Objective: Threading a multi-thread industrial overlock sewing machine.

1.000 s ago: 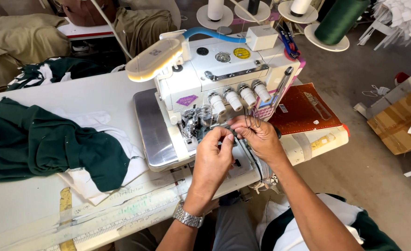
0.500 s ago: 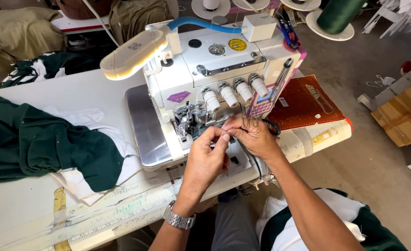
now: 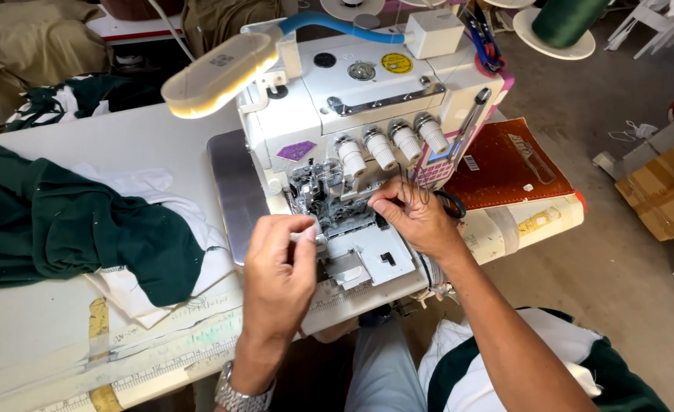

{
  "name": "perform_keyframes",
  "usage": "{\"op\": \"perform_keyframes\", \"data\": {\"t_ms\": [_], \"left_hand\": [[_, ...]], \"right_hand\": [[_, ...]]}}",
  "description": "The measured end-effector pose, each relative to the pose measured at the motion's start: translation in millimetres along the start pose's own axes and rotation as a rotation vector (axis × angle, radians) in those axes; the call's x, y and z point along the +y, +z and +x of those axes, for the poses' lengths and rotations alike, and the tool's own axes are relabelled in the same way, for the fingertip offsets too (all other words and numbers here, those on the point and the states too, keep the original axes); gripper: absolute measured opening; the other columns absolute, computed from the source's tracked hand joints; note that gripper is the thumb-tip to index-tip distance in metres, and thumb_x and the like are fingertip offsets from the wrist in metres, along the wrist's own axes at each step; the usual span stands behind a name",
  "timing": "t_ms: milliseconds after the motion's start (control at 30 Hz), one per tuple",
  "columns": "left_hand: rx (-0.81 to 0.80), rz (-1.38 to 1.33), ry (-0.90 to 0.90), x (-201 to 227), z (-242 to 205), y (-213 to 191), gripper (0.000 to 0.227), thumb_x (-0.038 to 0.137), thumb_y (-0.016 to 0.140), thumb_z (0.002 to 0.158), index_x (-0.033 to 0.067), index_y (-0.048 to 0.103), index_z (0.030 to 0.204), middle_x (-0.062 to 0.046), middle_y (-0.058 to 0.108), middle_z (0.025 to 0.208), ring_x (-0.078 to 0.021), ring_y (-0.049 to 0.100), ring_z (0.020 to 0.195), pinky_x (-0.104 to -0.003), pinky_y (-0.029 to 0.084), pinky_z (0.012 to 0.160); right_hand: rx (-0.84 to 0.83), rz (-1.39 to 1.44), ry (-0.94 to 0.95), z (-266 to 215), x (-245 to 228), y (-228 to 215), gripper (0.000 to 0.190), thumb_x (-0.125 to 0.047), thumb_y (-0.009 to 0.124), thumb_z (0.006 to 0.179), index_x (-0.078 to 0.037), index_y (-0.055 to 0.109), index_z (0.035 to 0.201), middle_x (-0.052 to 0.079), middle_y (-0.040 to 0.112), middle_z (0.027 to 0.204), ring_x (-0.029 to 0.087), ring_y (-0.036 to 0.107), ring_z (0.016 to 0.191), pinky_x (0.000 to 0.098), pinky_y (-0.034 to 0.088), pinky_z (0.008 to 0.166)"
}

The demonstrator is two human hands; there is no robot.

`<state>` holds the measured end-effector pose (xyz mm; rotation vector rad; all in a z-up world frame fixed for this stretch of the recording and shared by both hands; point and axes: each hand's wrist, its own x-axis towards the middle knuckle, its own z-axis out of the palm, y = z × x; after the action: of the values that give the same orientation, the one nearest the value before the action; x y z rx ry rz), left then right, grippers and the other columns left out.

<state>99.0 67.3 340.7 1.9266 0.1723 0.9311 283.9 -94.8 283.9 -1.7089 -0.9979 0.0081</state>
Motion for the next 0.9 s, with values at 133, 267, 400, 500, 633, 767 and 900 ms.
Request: {"op": "perform_keyframes", "data": {"t_ms": [133,267,400,500,633,767,900], "left_hand": [[-0.024,-0.007,-0.048,-0.4,4.5,5.5,0.014,0.003,0.062,0.093,-0.0021,0.069,0.104,-0.006,0.063,0.101,-0.0087,0.053,0.064,-0.023,0.047,0.054],[-0.104,-0.027,-0.009,5.6,9.1,13.5,0.028,0.007,0.062,0.096,-0.0040,0.068,0.122,-0.025,0.069,0.100,-0.0345,0.074,0.087,-0.039,0.063,0.065],[-0.308,0.149,0.023,10.0,15.6,35.4,0.043,0.017,0.064,0.097,-0.0044,0.059,0.133,-0.032,0.072,0.092,-0.0506,0.072,0.078,-0.058,0.057,0.060],[-0.308,0.300,-0.016,-3.5,19.8,52.6,0.037,0.019,0.062,0.096,0.0013,0.060,0.128,-0.028,0.073,0.090,-0.0512,0.072,0.075,-0.059,0.057,0.059],[-0.230,0.347,0.051,-18.8,20.1,56.3,0.011,0.015,0.061,0.096,0.0097,0.068,0.104,-0.018,0.070,0.082,-0.0449,0.072,0.073,-0.053,0.058,0.055],[-0.218,0.384,0.069,-4.6,23.5,41.2,0.010,0.010,0.061,0.096,0.0090,0.071,0.096,-0.012,0.065,0.084,-0.0412,0.072,0.067,-0.049,0.059,0.053],[-0.228,0.385,0.069,-6.6,25.9,37.6,0.009,0.008,0.060,0.098,0.0064,0.068,0.098,-0.010,0.059,0.090,-0.0424,0.071,0.064,-0.051,0.059,0.051]], "right_hand": [[-0.007,0.009,0.021,-0.7,3.0,3.6,0.006,-0.008,0.065,0.097,-0.003,0.069,0.099,0.001,0.067,0.093,0.010,0.061,0.082,0.0234,0.050,0.078],[0.005,0.058,-0.164,0.3,16.8,5.6,0.010,-0.010,0.068,0.100,-0.002,0.073,0.102,0.006,0.064,0.087,0.012,0.061,0.085,0.0327,0.052,0.081],[0.016,0.039,-0.169,3.1,18.2,7.0,0.010,-0.011,0.069,0.100,-0.002,0.072,0.101,0.007,0.064,0.086,0.013,0.063,0.083,0.0330,0.053,0.080],[0.016,0.056,-0.184,4.1,10.4,3.8,0.012,-0.012,0.068,0.100,-0.001,0.072,0.098,0.006,0.066,0.079,0.015,0.065,0.079,0.0318,0.053,0.078],[0.058,0.035,-0.183,0.5,17.6,6.2,0.009,-0.010,0.071,0.098,-0.002,0.074,0.102,0.006,0.066,0.089,0.013,0.064,0.086,0.0322,0.052,0.082],[0.065,0.035,-0.179,-0.6,6.6,6.7,0.009,-0.010,0.071,0.098,-0.003,0.075,0.102,0.008,0.068,0.091,0.014,0.065,0.088,0.0331,0.053,0.084],[0.070,0.032,-0.171,-0.6,4.5,6.9,0.010,-0.011,0.070,0.098,-0.006,0.077,0.104,0.007,0.069,0.093,0.014,0.065,0.090,0.0338,0.053,0.085]]}}
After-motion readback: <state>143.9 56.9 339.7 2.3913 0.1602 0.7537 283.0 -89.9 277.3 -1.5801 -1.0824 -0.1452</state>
